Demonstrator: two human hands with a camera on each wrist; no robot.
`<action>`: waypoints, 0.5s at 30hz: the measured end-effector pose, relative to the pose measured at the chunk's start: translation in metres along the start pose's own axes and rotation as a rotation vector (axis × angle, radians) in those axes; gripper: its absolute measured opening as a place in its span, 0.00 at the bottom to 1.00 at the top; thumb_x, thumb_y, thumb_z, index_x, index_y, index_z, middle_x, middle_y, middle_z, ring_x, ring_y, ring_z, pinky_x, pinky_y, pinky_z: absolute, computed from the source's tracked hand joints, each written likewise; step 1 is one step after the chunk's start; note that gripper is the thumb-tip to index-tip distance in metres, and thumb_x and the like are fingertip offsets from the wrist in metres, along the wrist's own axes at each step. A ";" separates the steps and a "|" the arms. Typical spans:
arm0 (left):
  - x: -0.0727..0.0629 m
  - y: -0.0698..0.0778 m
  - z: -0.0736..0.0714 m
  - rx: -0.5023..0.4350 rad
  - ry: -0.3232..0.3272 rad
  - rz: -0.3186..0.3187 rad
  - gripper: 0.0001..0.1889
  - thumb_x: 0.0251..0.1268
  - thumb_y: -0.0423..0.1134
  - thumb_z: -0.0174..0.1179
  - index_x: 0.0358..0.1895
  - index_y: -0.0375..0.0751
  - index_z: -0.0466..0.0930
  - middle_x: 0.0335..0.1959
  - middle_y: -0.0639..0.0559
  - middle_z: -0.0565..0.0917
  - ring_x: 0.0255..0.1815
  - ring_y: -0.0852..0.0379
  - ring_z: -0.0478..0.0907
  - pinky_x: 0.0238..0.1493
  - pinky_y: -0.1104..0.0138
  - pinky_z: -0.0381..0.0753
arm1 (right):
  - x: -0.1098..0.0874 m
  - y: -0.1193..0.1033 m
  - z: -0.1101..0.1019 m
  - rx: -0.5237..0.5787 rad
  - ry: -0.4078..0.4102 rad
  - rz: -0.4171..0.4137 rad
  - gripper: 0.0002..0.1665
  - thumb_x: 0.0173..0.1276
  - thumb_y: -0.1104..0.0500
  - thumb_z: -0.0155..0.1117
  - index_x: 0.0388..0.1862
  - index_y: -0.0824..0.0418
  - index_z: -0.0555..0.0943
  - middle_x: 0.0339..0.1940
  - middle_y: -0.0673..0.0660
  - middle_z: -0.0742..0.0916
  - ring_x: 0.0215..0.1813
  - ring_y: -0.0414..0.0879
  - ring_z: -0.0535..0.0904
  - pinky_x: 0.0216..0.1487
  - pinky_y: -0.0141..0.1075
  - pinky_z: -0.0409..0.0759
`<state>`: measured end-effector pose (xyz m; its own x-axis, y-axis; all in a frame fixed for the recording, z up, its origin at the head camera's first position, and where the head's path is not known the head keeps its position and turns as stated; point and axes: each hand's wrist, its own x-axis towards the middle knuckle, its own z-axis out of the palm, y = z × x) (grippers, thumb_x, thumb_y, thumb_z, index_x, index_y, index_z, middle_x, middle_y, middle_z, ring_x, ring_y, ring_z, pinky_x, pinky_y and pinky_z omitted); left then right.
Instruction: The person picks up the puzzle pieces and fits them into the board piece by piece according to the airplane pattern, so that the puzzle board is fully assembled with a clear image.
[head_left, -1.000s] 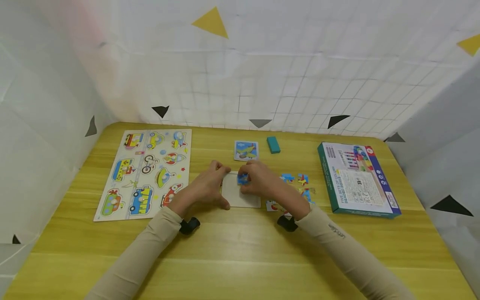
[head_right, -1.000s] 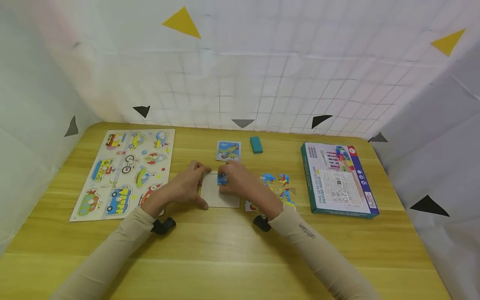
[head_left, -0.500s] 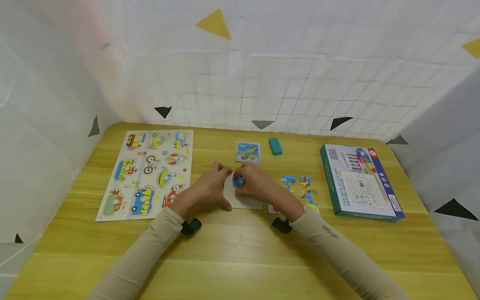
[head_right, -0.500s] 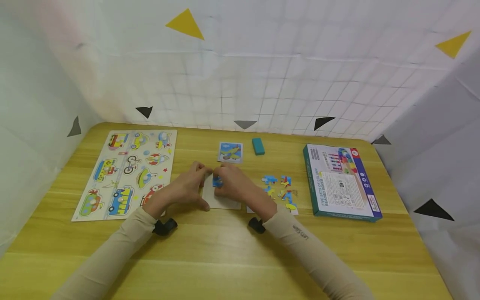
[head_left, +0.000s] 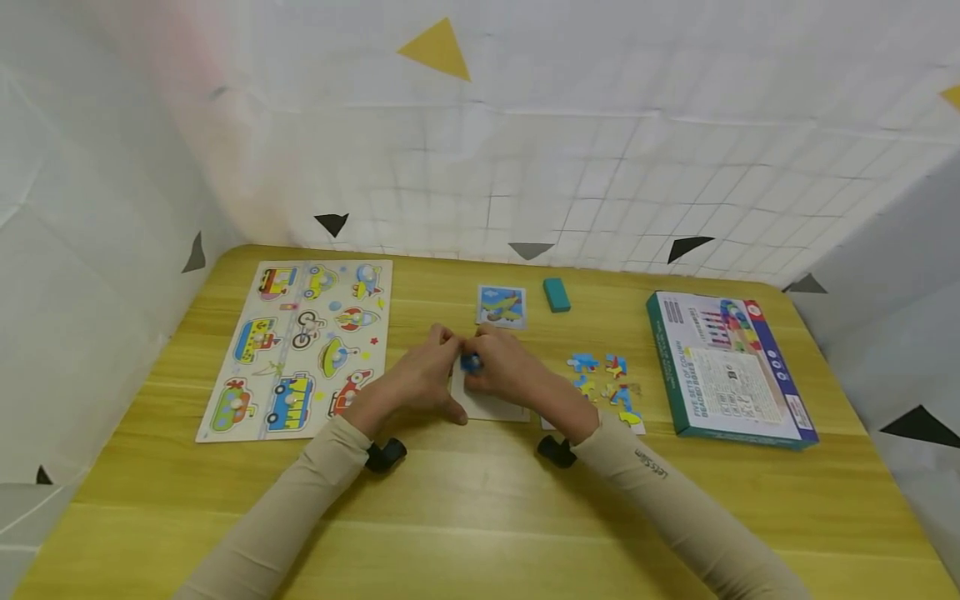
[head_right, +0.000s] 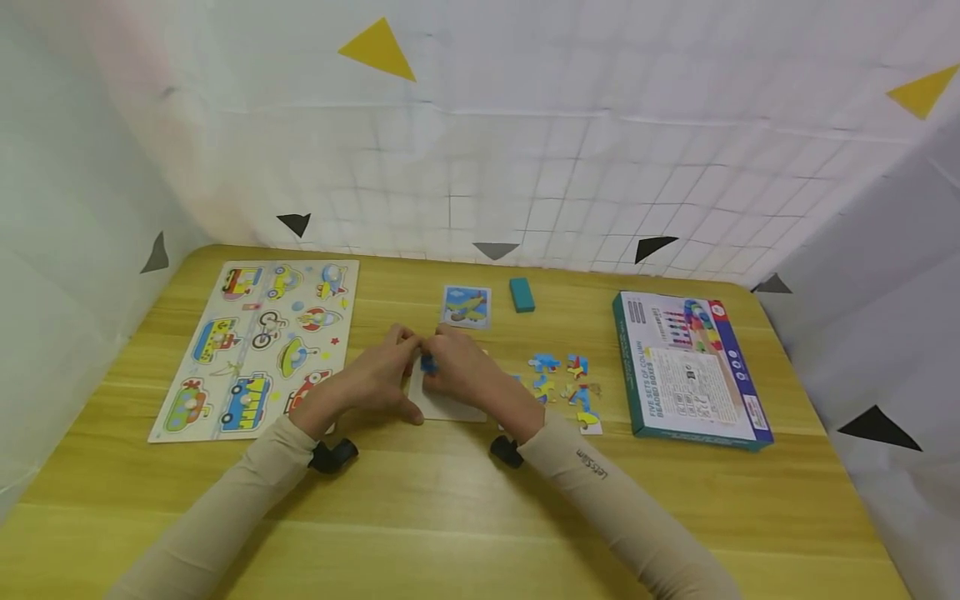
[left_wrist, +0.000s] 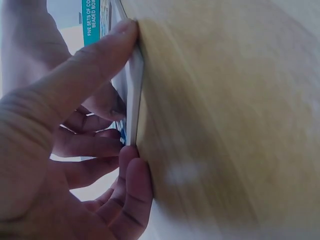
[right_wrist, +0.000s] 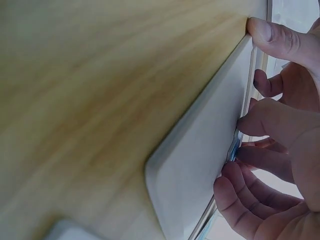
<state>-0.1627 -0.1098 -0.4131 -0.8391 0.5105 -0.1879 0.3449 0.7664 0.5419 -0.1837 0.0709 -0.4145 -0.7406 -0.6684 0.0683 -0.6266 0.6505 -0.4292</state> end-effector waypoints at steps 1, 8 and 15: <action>0.000 0.000 0.000 -0.002 -0.002 0.001 0.54 0.36 0.53 0.84 0.69 0.38 0.65 0.65 0.43 0.60 0.45 0.49 0.73 0.46 0.61 0.75 | 0.000 0.000 0.000 0.001 0.003 -0.006 0.10 0.57 0.65 0.71 0.39 0.62 0.85 0.30 0.55 0.78 0.34 0.47 0.69 0.33 0.36 0.68; 0.001 0.001 0.001 -0.007 -0.002 -0.008 0.54 0.35 0.53 0.84 0.69 0.38 0.65 0.64 0.44 0.60 0.43 0.49 0.73 0.44 0.61 0.75 | -0.001 -0.001 -0.001 0.003 0.002 -0.019 0.13 0.58 0.64 0.72 0.44 0.61 0.85 0.31 0.56 0.80 0.34 0.46 0.68 0.33 0.36 0.68; -0.001 -0.001 0.000 -0.015 -0.002 0.000 0.54 0.36 0.52 0.84 0.70 0.39 0.65 0.63 0.45 0.60 0.37 0.52 0.73 0.39 0.62 0.75 | -0.010 -0.002 -0.009 0.012 -0.003 0.007 0.20 0.61 0.61 0.72 0.54 0.61 0.85 0.37 0.55 0.82 0.38 0.46 0.71 0.36 0.36 0.72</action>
<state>-0.1621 -0.1110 -0.4131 -0.8379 0.5118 -0.1896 0.3390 0.7603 0.5540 -0.1775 0.0790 -0.4061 -0.7445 -0.6646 0.0627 -0.6181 0.6508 -0.4409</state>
